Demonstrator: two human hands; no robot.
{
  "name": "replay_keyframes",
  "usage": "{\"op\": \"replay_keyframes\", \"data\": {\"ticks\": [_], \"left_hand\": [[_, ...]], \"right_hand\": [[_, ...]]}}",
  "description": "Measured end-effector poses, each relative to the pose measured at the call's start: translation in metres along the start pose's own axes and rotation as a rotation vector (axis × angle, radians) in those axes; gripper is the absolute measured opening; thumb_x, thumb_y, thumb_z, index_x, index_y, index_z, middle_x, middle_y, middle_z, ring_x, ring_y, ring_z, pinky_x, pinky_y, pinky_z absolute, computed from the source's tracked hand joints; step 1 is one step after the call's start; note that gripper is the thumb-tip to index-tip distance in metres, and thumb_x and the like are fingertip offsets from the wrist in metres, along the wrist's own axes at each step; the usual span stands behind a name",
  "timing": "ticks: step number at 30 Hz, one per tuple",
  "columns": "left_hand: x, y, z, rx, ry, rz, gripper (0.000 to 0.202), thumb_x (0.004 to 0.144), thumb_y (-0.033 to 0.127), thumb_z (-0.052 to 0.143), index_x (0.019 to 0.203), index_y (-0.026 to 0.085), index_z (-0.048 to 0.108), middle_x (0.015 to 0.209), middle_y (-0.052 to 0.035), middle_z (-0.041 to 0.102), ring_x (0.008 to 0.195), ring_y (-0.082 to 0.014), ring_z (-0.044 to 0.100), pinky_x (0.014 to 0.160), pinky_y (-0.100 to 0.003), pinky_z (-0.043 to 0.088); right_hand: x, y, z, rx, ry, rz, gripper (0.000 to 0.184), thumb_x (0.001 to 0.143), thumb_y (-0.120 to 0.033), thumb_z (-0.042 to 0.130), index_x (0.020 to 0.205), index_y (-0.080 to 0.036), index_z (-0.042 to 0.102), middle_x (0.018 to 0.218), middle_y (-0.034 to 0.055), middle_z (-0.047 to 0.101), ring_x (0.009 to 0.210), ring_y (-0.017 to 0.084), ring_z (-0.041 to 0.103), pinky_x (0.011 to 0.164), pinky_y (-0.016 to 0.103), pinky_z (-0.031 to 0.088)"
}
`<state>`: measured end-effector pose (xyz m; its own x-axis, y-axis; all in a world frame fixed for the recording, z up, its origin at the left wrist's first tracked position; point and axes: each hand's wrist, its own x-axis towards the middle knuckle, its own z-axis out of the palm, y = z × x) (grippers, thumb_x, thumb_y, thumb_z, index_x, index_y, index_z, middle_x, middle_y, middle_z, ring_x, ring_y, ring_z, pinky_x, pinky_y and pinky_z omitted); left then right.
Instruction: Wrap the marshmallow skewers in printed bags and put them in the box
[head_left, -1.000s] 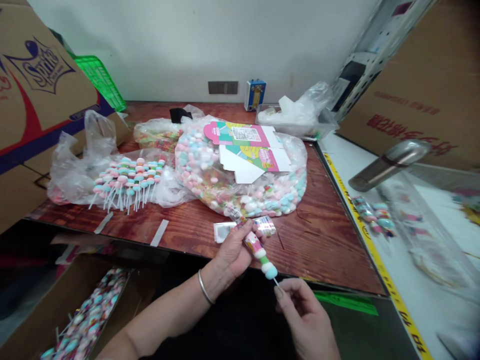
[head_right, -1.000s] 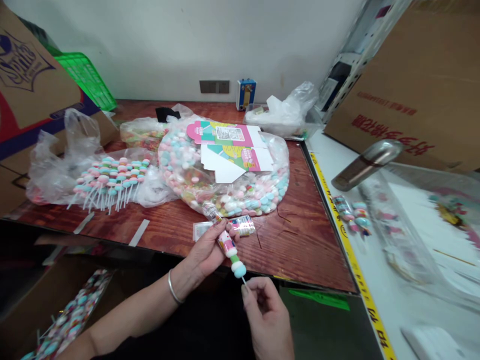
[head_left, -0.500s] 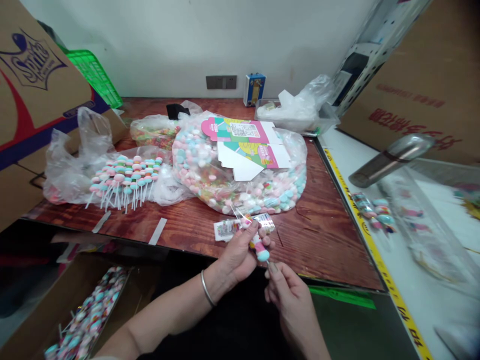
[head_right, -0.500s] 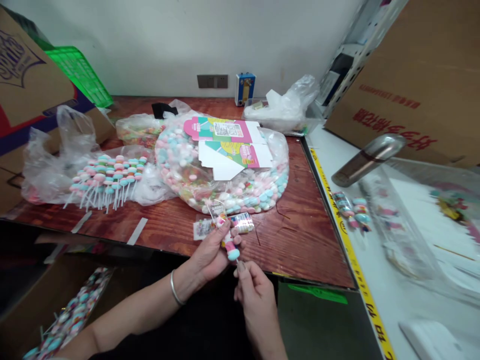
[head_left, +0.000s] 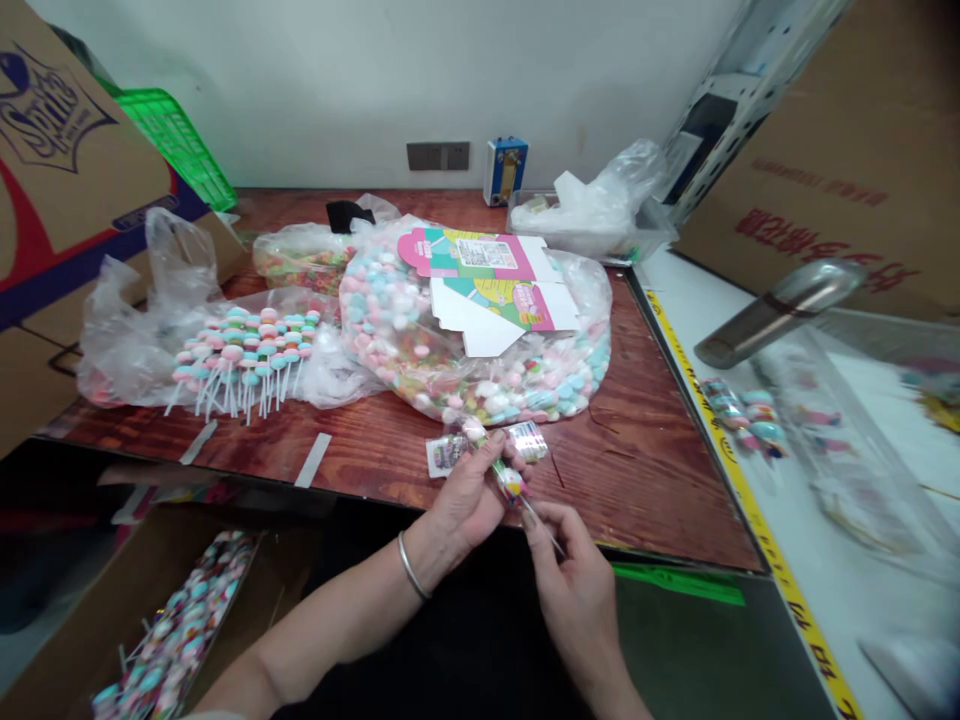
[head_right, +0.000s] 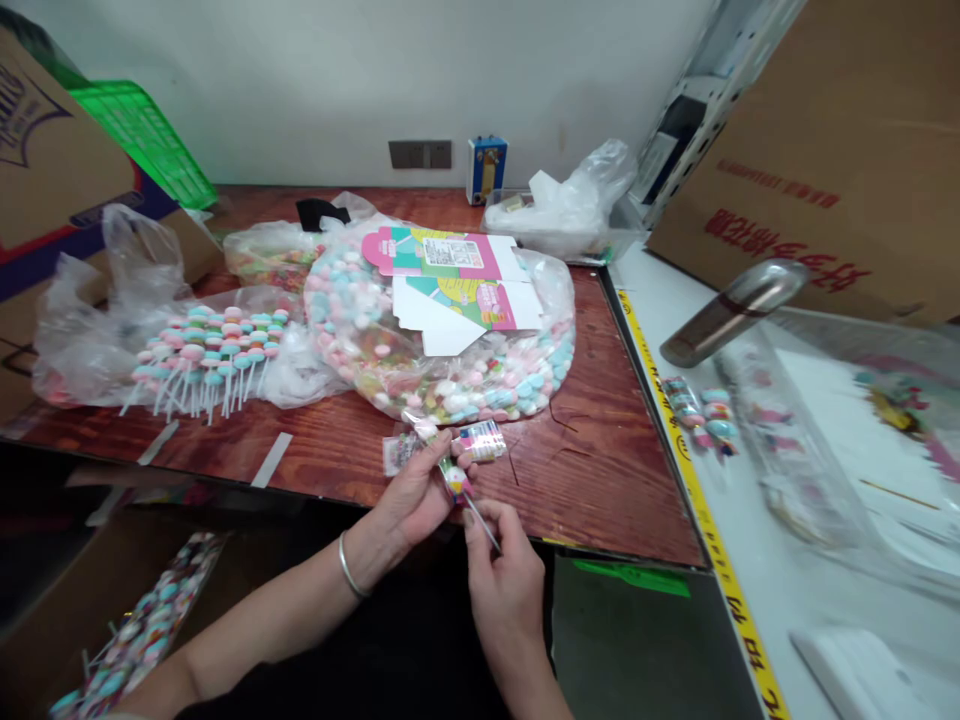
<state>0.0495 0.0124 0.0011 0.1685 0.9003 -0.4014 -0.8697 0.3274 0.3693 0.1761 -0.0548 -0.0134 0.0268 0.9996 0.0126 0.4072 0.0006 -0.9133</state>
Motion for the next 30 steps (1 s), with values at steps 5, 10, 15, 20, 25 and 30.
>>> {"op": "replay_keyframes", "data": {"ticks": [5,10,15,20,25,30], "left_hand": [[-0.008,-0.021,0.002,0.037,-0.007,0.021,0.026,0.074,0.032,0.076,0.077,0.013,0.059,0.063,0.0006,0.058,0.061,-0.0098,0.057,0.061,-0.022,0.047],[-0.019,-0.039,0.009,0.101,0.017,-0.008,0.030,0.071,0.037,0.078,0.078,0.011,0.064,0.074,-0.0048,0.066,0.074,-0.0143,0.062,0.077,-0.026,0.049],[-0.015,-0.038,0.004,0.126,0.035,0.022,0.035,0.076,0.043,0.071,0.090,0.011,0.070,0.084,-0.0095,0.071,0.088,-0.0213,0.065,0.086,-0.033,0.048],[-0.017,-0.039,0.002,0.205,-0.032,-0.002,0.036,0.082,0.038,0.066,0.108,0.013,0.070,0.099,-0.0104,0.072,0.101,-0.0220,0.062,0.097,-0.033,0.043],[-0.023,-0.035,0.003,0.326,-0.126,0.069,0.033,0.083,0.032,0.065,0.110,0.014,0.070,0.105,-0.0102,0.071,0.104,-0.0216,0.060,0.098,-0.034,0.040],[-0.018,-0.029,-0.003,0.442,-0.061,0.091,0.033,0.077,0.035,0.072,0.101,0.012,0.073,0.092,-0.0102,0.072,0.086,-0.0192,0.063,0.085,-0.032,0.045]], "right_hand": [[-0.002,0.004,0.008,-0.309,0.147,-0.201,0.027,0.094,-0.038,0.044,0.085,-0.020,0.063,0.078,0.0041,0.071,0.064,0.017,0.065,0.061,0.025,0.043],[0.011,0.004,0.016,-0.285,0.181,-0.118,0.031,0.094,-0.043,0.042,0.084,-0.021,0.062,0.093,0.0074,0.072,0.074,0.019,0.067,0.064,0.027,0.047],[0.017,0.000,0.015,-0.319,0.202,-0.283,0.039,0.091,-0.034,0.046,0.125,-0.015,0.051,0.118,0.0148,0.062,0.105,0.023,0.062,0.081,0.033,0.051],[0.020,0.008,0.020,-0.717,0.343,-0.578,0.036,0.095,-0.020,0.042,0.129,-0.012,0.049,0.099,0.0117,0.068,0.087,0.021,0.065,0.070,0.029,0.048],[0.025,0.017,0.011,-0.716,0.385,-0.579,0.025,0.096,-0.020,0.041,0.109,-0.013,0.061,0.078,0.0065,0.065,0.069,0.017,0.060,0.062,0.026,0.042],[0.023,0.011,0.004,-0.213,0.204,-0.285,0.024,0.094,-0.033,0.044,0.093,-0.019,0.064,0.075,0.0036,0.060,0.066,0.015,0.056,0.060,0.025,0.041]]}}
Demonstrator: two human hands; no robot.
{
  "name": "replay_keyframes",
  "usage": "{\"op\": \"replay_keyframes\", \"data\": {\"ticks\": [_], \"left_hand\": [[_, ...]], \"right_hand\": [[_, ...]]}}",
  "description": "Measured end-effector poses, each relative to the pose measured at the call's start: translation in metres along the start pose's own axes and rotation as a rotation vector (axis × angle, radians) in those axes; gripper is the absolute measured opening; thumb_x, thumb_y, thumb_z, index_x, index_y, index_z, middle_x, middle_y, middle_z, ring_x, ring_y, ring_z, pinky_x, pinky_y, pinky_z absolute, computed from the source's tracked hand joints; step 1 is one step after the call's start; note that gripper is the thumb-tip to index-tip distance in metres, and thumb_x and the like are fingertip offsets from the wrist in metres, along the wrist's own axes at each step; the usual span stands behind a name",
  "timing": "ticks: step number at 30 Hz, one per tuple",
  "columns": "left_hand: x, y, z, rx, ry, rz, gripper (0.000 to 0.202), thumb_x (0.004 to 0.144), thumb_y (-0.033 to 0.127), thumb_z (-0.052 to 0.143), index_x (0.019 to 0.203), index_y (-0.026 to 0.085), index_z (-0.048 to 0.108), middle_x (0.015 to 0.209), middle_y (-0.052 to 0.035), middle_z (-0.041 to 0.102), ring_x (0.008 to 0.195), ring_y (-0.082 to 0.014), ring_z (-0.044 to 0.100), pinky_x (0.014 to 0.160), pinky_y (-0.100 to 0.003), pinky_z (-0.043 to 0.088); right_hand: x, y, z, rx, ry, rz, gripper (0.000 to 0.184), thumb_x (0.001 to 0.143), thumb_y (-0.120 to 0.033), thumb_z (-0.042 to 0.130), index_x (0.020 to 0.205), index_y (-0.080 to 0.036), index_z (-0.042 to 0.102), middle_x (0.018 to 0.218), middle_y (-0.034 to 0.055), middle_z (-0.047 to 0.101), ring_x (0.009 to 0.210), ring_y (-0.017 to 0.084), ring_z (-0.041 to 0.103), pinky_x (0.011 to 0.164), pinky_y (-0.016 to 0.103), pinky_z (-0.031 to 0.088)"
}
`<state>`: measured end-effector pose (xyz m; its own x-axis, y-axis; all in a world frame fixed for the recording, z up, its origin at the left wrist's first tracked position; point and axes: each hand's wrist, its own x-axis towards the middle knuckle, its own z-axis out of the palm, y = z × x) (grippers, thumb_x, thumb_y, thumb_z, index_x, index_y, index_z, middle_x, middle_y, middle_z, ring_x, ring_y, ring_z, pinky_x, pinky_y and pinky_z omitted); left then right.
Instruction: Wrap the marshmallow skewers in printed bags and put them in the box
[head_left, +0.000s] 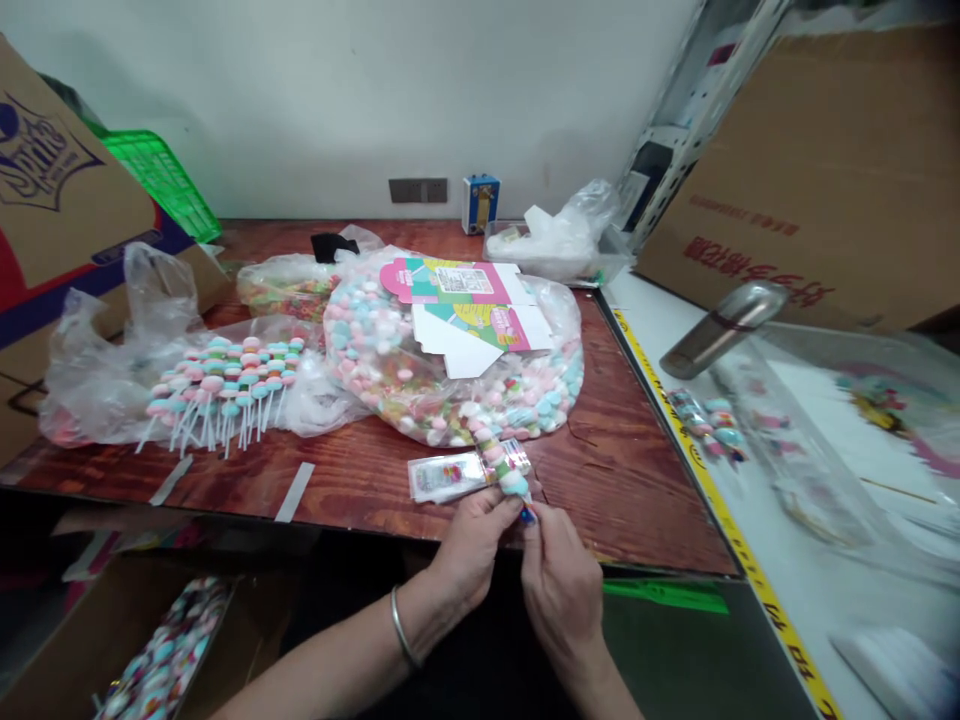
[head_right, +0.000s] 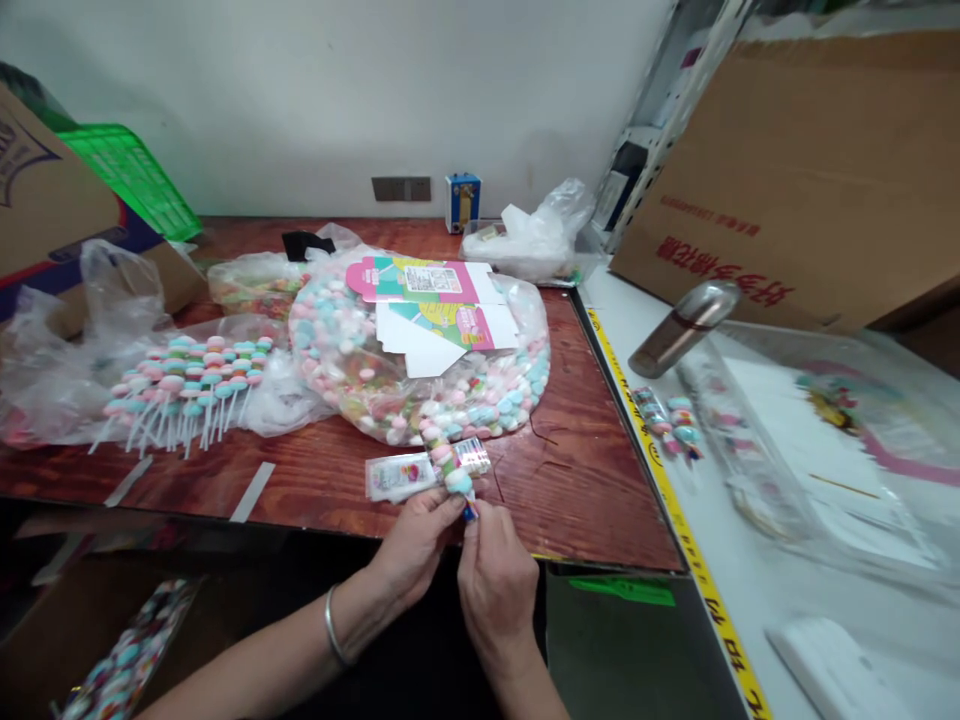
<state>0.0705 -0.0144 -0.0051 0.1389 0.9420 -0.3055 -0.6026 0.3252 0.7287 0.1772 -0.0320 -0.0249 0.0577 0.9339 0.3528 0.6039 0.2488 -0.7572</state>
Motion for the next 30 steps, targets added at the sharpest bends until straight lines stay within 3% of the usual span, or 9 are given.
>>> {"op": "replay_keyframes", "data": {"ticks": [4,6,8,11,13,16,19,25,30], "left_hand": [[0.002,0.003,-0.010,-0.027,-0.162,-0.193,0.038,0.068,0.035,0.080,0.095,0.010,0.074,0.083,-0.0098,0.071,0.072,-0.0142,0.061,0.073,-0.026,0.045],[0.003,0.004,-0.015,-0.031,-0.226,-0.279,0.040,0.062,0.034,0.083,0.092,0.008,0.074,0.075,-0.0088,0.070,0.064,-0.0122,0.059,0.068,-0.024,0.045],[0.005,0.007,-0.019,-0.010,-0.179,-0.259,0.038,0.063,0.036,0.083,0.088,0.009,0.074,0.066,-0.0057,0.067,0.056,-0.0109,0.056,0.062,-0.024,0.044],[0.011,0.016,-0.024,0.115,-0.006,-0.081,0.031,0.068,0.039,0.078,0.083,0.013,0.073,0.063,-0.0028,0.065,0.058,-0.0138,0.057,0.063,-0.027,0.045],[0.015,0.025,-0.027,0.327,0.071,0.078,0.025,0.072,0.039,0.074,0.078,0.015,0.073,0.065,-0.0023,0.065,0.066,-0.0163,0.058,0.070,-0.029,0.046],[0.018,0.035,-0.032,0.721,0.065,0.313,0.021,0.081,0.032,0.063,0.070,0.017,0.070,0.072,-0.0025,0.064,0.075,-0.0181,0.057,0.077,-0.030,0.043],[0.018,0.035,-0.036,0.967,0.061,0.462,0.020,0.086,0.021,0.052,0.072,0.017,0.065,0.084,-0.0044,0.061,0.084,-0.0187,0.055,0.079,-0.029,0.041],[0.018,0.029,-0.040,1.293,0.072,0.531,0.027,0.087,0.008,0.038,0.075,0.017,0.060,0.082,-0.0046,0.053,0.079,-0.0176,0.051,0.072,-0.028,0.039],[0.015,0.021,-0.033,1.331,0.059,0.598,0.025,0.086,0.009,0.042,0.087,0.020,0.065,0.082,-0.0060,0.058,0.076,-0.0197,0.051,0.071,-0.030,0.039]], "right_hand": [[-0.004,-0.009,0.000,0.866,-0.376,0.585,0.033,0.088,-0.050,0.048,0.072,-0.022,0.047,0.056,-0.0084,0.031,0.039,0.006,0.023,0.036,0.020,0.023],[-0.003,-0.010,-0.003,1.046,-0.541,0.690,0.037,0.087,-0.055,0.045,0.070,-0.023,0.043,0.055,-0.0107,0.022,0.037,0.005,0.012,0.033,0.019,0.018],[0.002,-0.007,-0.008,0.912,-0.585,0.615,0.038,0.087,-0.056,0.044,0.071,-0.021,0.048,0.055,-0.0089,0.030,0.037,0.007,0.025,0.036,0.021,0.028],[0.015,0.005,-0.015,0.394,-0.348,0.372,0.029,0.087,-0.046,0.050,0.084,-0.019,0.061,0.076,0.0032,0.057,0.069,0.017,0.055,0.060,0.028,0.044],[0.025,0.018,-0.014,-0.043,-0.129,0.203,0.022,0.086,-0.037,0.052,0.092,-0.020,0.063,0.092,0.0084,0.062,0.086,0.022,0.055,0.072,0.033,0.042],[0.036,0.037,-0.003,-0.413,-0.006,0.064,0.017,0.086,-0.029,0.049,0.078,-0.020,0.061,0.081,0.0097,0.062,0.078,0.024,0.054,0.069,0.035,0.038],[0.040,0.044,0.003,-0.397,0.021,0.064,0.025,0.088,-0.025,0.044,0.065,-0.021,0.052,0.069,0.0081,0.058,0.066,0.022,0.052,0.063,0.033,0.035],[0.028,0.009,-0.011,-0.174,0.166,0.114,0.025,0.093,-0.039,0.041,0.092,-0.019,0.057,0.082,0.0069,0.065,0.071,0.020,0.059,0.063,0.029,0.042],[0.016,-0.023,0.009,0.309,-0.064,0.292,0.030,0.089,-0.046,0.049,0.082,-0.019,0.058,0.067,0.0019,0.063,0.055,0.015,0.056,0.053,0.026,0.045]]}}
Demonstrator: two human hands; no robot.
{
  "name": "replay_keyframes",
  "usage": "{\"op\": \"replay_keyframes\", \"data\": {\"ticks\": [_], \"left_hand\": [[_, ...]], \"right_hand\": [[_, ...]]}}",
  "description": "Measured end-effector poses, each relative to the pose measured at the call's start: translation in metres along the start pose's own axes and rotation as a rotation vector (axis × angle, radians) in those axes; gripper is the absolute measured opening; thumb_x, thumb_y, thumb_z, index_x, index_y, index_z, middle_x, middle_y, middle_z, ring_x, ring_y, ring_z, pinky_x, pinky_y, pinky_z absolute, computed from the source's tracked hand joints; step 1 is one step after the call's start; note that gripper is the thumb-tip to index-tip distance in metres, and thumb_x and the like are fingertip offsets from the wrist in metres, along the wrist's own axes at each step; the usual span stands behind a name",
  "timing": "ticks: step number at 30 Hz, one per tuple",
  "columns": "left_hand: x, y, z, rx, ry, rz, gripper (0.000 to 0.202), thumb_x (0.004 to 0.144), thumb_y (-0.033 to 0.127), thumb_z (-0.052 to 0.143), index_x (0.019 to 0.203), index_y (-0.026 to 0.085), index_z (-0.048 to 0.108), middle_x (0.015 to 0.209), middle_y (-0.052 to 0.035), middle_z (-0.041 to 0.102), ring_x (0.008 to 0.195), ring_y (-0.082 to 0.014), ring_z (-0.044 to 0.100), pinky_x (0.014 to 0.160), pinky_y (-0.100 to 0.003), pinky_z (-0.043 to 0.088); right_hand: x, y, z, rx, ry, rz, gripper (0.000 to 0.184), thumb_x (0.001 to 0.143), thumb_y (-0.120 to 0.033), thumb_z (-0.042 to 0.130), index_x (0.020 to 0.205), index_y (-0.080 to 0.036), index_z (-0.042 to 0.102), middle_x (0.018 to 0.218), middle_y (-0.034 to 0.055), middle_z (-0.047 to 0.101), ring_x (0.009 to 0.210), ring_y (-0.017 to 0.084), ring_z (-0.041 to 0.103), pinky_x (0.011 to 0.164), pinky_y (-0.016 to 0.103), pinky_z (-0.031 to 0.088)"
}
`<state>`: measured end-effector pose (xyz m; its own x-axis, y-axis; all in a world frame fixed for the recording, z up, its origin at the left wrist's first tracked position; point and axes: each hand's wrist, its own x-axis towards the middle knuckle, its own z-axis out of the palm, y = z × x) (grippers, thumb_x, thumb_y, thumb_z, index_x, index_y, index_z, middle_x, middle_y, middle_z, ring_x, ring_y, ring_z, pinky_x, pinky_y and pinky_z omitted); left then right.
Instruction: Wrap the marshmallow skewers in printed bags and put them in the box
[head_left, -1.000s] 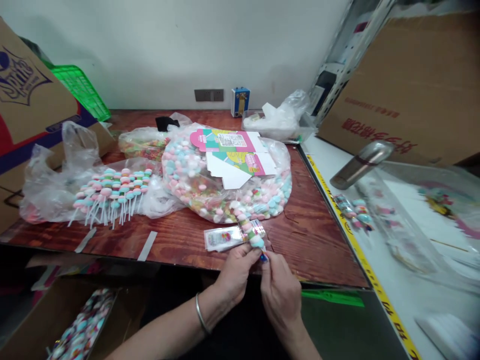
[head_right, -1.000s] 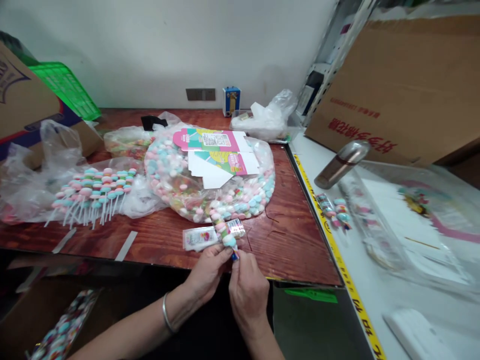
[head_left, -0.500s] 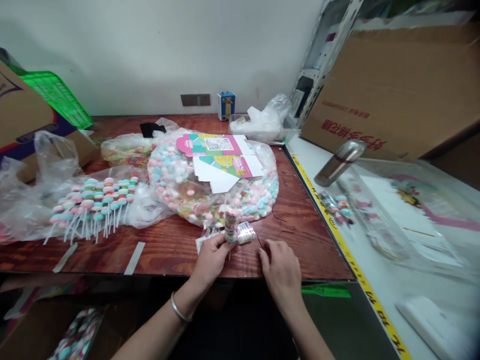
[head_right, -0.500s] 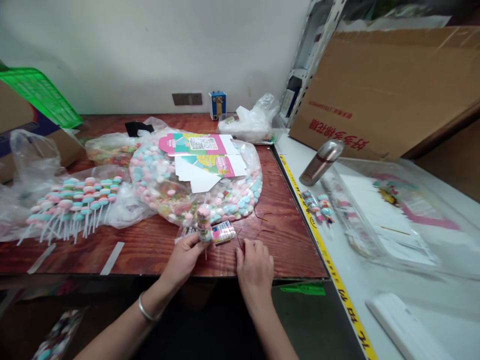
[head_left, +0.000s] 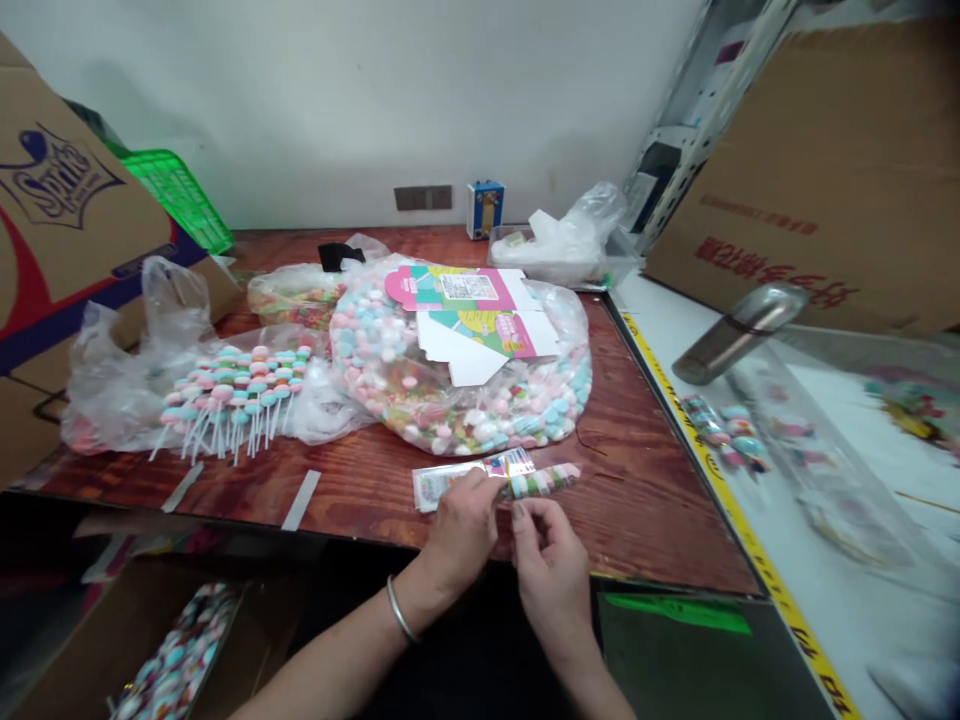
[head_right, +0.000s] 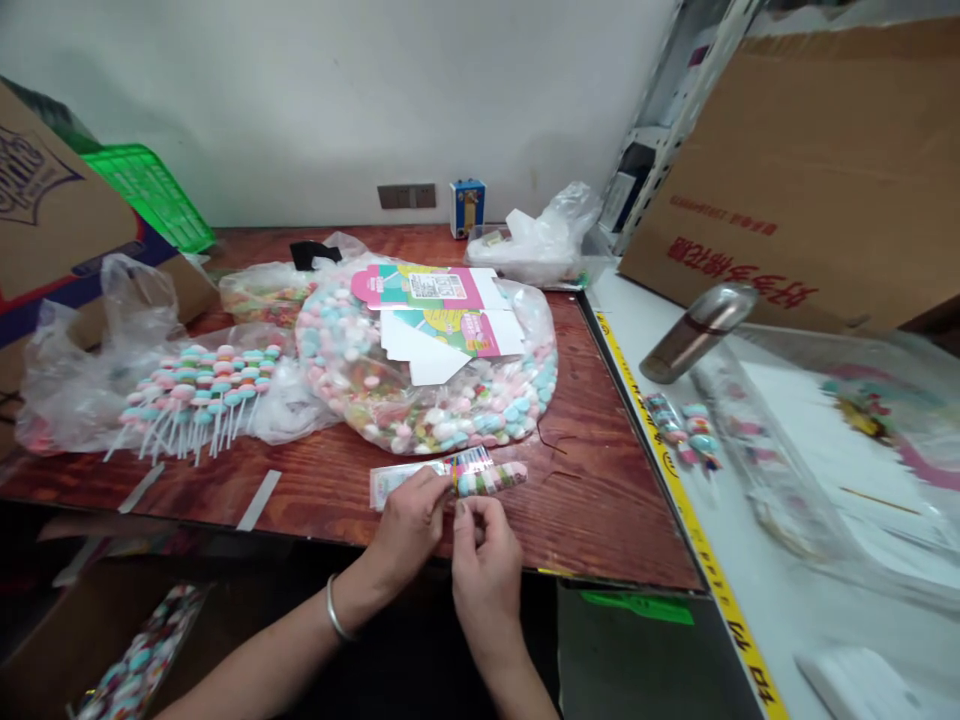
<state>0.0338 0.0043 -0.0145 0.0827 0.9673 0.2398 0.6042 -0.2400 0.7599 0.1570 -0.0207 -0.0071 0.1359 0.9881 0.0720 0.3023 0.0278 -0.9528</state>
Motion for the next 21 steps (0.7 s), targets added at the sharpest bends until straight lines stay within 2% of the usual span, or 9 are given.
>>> {"op": "replay_keyframes", "data": {"ticks": [3,6,8,10,12,15,18,21], "left_hand": [[-0.004,0.001,0.001,-0.098,0.094,-0.027,0.024,0.089,0.018,0.047,0.103,0.022,0.066,0.085,-0.0078,0.062,0.079,-0.0222,0.055,0.076,-0.032,0.040],[-0.006,0.001,-0.001,-0.144,0.082,-0.011,0.033,0.089,0.019,0.048,0.117,0.024,0.064,0.089,-0.0091,0.065,0.083,-0.0237,0.057,0.081,-0.034,0.041],[-0.006,0.002,-0.004,-0.149,0.054,-0.004,0.034,0.088,0.018,0.049,0.116,0.025,0.066,0.088,-0.0088,0.065,0.082,-0.0235,0.057,0.081,-0.034,0.041],[-0.004,0.005,-0.004,-0.201,0.065,-0.030,0.029,0.086,0.018,0.051,0.107,0.025,0.070,0.086,-0.0081,0.065,0.082,-0.0228,0.056,0.080,-0.034,0.041],[-0.001,0.008,-0.002,-0.337,0.103,-0.125,0.020,0.084,0.018,0.055,0.093,0.023,0.072,0.084,-0.0070,0.065,0.081,-0.0213,0.056,0.078,-0.032,0.042],[0.004,0.011,0.004,-0.707,0.077,-0.403,0.009,0.078,0.024,0.063,0.080,0.017,0.067,0.068,-0.0019,0.060,0.063,-0.0144,0.052,0.062,-0.026,0.041],[0.007,0.012,0.009,-1.056,-0.005,-0.598,0.022,0.071,0.032,0.071,0.075,0.014,0.061,0.055,0.0043,0.049,0.048,-0.0066,0.039,0.049,-0.019,0.030],[0.008,0.013,0.011,-1.229,-0.036,-0.647,0.030,0.066,0.036,0.076,0.073,0.013,0.057,0.058,0.0048,0.048,0.045,-0.0033,0.034,0.046,-0.018,0.023]], "right_hand": [[0.001,0.005,0.012,0.103,-0.020,0.088,0.031,0.087,-0.048,0.052,0.079,-0.018,0.058,0.064,0.0018,0.063,0.052,0.015,0.054,0.050,0.026,0.044],[0.004,0.009,0.013,0.101,-0.001,0.069,0.032,0.085,-0.048,0.054,0.076,-0.018,0.058,0.062,0.0021,0.063,0.052,0.015,0.055,0.049,0.026,0.044],[0.005,0.009,0.012,0.081,0.005,0.055,0.032,0.085,-0.048,0.053,0.075,-0.019,0.058,0.062,0.0024,0.064,0.052,0.015,0.056,0.049,0.026,0.045],[0.005,0.008,0.011,0.061,0.013,0.053,0.030,0.085,-0.047,0.052,0.075,-0.019,0.057,0.064,0.0027,0.064,0.053,0.016,0.057,0.050,0.026,0.046],[0.005,0.008,0.011,0.037,0.030,0.051,0.027,0.086,-0.044,0.052,0.076,-0.019,0.056,0.064,0.0027,0.064,0.054,0.016,0.057,0.051,0.026,0.046],[0.007,0.011,0.013,0.000,0.067,0.042,0.022,0.085,-0.040,0.053,0.078,-0.020,0.055,0.067,0.0032,0.064,0.059,0.017,0.059,0.054,0.027,0.046],[0.010,0.014,0.016,-0.014,0.079,0.038,0.021,0.085,-0.040,0.054,0.080,-0.020,0.054,0.070,0.0042,0.065,0.062,0.018,0.060,0.057,0.029,0.046],[0.011,0.014,0.015,0.020,0.059,0.045,0.024,0.087,-0.040,0.052,0.095,-0.018,0.054,0.075,0.0047,0.068,0.062,0.018,0.062,0.058,0.029,0.048]]}}
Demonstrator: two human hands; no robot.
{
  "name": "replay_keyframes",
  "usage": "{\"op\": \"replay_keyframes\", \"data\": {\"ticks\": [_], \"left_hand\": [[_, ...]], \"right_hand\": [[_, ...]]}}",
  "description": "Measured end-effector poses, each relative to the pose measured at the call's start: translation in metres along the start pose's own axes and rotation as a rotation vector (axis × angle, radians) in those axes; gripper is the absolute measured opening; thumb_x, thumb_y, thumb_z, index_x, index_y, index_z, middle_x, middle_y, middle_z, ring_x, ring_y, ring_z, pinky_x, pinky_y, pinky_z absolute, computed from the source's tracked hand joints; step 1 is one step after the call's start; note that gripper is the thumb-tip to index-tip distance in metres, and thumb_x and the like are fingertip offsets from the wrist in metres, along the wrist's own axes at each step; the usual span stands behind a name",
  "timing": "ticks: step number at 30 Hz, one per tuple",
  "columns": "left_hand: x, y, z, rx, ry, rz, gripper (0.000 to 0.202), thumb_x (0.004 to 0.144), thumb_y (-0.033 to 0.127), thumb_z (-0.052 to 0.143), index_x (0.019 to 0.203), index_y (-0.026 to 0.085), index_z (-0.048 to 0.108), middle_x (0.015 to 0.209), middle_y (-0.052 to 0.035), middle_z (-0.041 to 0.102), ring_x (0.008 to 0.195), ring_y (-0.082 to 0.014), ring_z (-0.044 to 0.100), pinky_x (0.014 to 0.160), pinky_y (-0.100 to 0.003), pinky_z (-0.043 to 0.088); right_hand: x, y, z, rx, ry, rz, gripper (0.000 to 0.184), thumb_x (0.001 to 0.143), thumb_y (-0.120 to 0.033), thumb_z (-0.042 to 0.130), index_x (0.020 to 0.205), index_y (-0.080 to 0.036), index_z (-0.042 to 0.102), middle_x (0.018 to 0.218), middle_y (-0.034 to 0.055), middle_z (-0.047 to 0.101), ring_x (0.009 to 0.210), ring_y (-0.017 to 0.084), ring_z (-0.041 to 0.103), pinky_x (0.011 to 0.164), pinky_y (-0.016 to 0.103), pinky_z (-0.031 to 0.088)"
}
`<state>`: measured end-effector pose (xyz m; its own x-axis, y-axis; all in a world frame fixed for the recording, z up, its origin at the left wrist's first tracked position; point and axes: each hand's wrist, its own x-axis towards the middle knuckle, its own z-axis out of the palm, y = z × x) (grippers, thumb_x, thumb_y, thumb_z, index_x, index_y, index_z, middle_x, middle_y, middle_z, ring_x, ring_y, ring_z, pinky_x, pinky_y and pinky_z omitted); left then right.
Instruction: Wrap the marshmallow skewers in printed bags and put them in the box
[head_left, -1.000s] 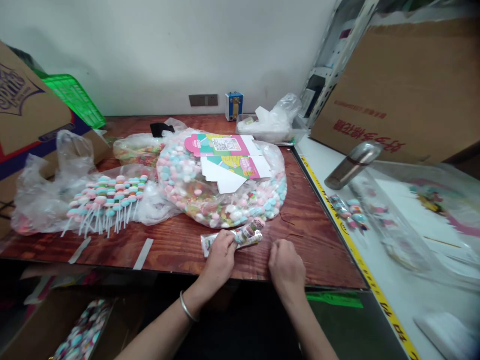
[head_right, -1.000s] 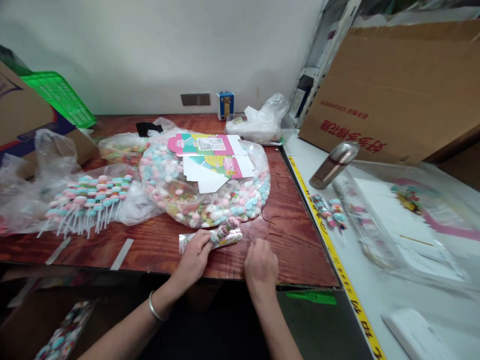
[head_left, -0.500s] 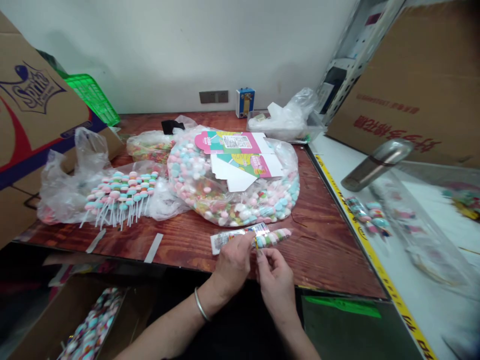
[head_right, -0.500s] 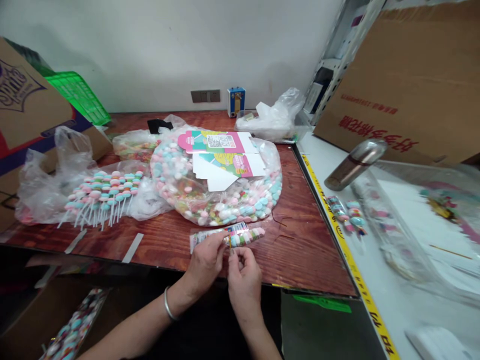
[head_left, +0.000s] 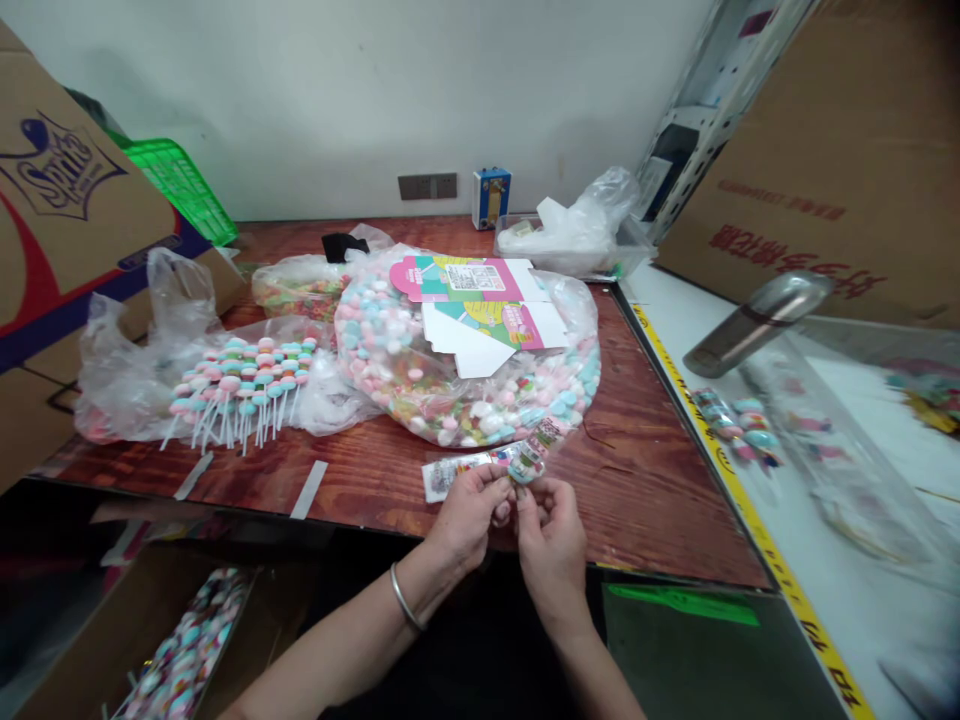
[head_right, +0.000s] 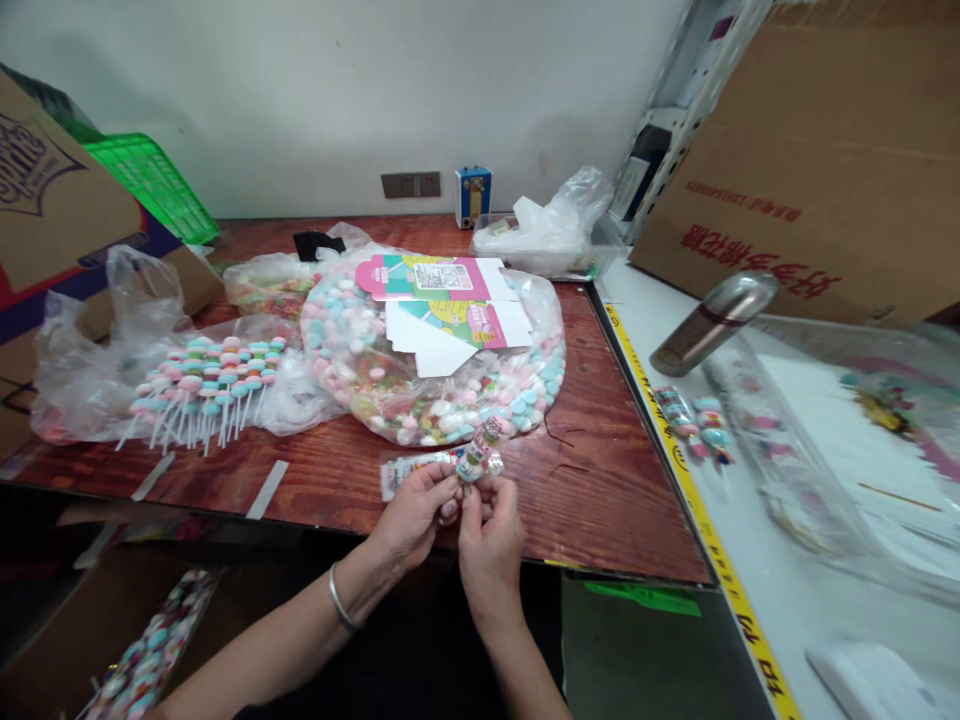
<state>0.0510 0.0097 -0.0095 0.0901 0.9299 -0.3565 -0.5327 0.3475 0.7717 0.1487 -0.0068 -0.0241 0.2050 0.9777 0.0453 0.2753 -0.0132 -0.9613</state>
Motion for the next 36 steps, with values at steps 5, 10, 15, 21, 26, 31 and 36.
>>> {"op": "replay_keyframes", "data": {"ticks": [5,10,15,21,26,31,36], "left_hand": [[-0.007,0.002,-0.003,0.240,-0.039,0.138,0.021,0.076,0.036,0.067,0.082,0.016,0.063,0.066,0.0006,0.055,0.053,-0.0093,0.043,0.053,-0.022,0.034],[-0.013,0.001,-0.011,0.795,-0.041,0.540,0.016,0.084,0.024,0.057,0.095,0.023,0.068,0.085,-0.0076,0.062,0.082,-0.0221,0.053,0.081,-0.032,0.038],[-0.013,-0.003,-0.010,0.885,0.018,0.544,0.020,0.090,0.023,0.047,0.085,0.021,0.067,0.076,-0.0053,0.060,0.070,-0.0184,0.050,0.070,-0.029,0.035],[-0.014,0.007,0.000,0.527,-0.164,0.309,0.029,0.091,0.033,0.047,0.104,0.021,0.070,0.077,-0.0036,0.065,0.073,-0.0181,0.057,0.077,-0.030,0.043],[-0.015,0.032,-0.001,0.277,-0.433,0.233,0.039,0.073,0.040,0.070,0.109,0.025,0.072,0.139,-0.0061,0.052,0.130,-0.0325,0.042,0.105,-0.041,0.034],[-0.020,0.054,-0.007,0.456,-0.490,0.267,0.063,0.086,0.067,0.037,0.075,0.019,0.076,0.135,-0.0103,0.055,0.136,-0.0351,0.035,0.113,-0.048,0.021],[-0.024,0.053,-0.006,0.819,-0.473,0.403,0.065,0.091,0.063,0.024,0.108,0.019,0.070,0.142,-0.0089,0.049,0.135,-0.0302,0.035,0.115,-0.045,0.016]], "right_hand": [[-0.001,-0.002,-0.011,-0.214,-0.033,-0.140,0.023,0.091,-0.038,0.044,0.081,-0.021,0.055,0.069,0.0024,0.066,0.059,0.017,0.060,0.056,0.026,0.045],[-0.003,0.001,-0.016,-0.338,0.023,-0.230,0.023,0.090,-0.037,0.044,0.075,-0.022,0.054,0.066,0.0024,0.062,0.058,0.018,0.057,0.056,0.028,0.038],[-0.005,0.000,-0.011,-0.304,0.024,-0.278,0.025,0.092,-0.037,0.044,0.086,-0.020,0.062,0.077,0.0039,0.068,0.067,0.017,0.062,0.064,0.027,0.044],[-0.002,-0.009,-0.018,-0.156,-0.004,-0.158,0.021,0.088,-0.037,0.052,0.080,-0.019,0.060,0.067,0.0008,0.065,0.055,0.014,0.058,0.055,0.024,0.045],[-0.003,-0.018,-0.034,-0.195,-0.074,-0.285,0.014,0.087,-0.031,0.054,0.086,-0.019,0.062,0.067,-0.0003,0.064,0.054,0.012,0.057,0.055,0.023,0.045],[-0.005,-0.027,-0.051,-0.330,-0.048,-0.486,0.012,0.089,-0.026,0.054,0.084,-0.020,0.062,0.070,-0.0006,0.064,0.059,0.011,0.059,0.059,0.022,0.043],[-0.020,-0.033,-0.048,-0.141,-0.188,-0.326,0.015,0.087,-0.028,0.057,0.075,-0.020,0.061,0.063,-0.0016,0.057,0.054,0.010,0.052,0.053,0.021,0.040]]}}
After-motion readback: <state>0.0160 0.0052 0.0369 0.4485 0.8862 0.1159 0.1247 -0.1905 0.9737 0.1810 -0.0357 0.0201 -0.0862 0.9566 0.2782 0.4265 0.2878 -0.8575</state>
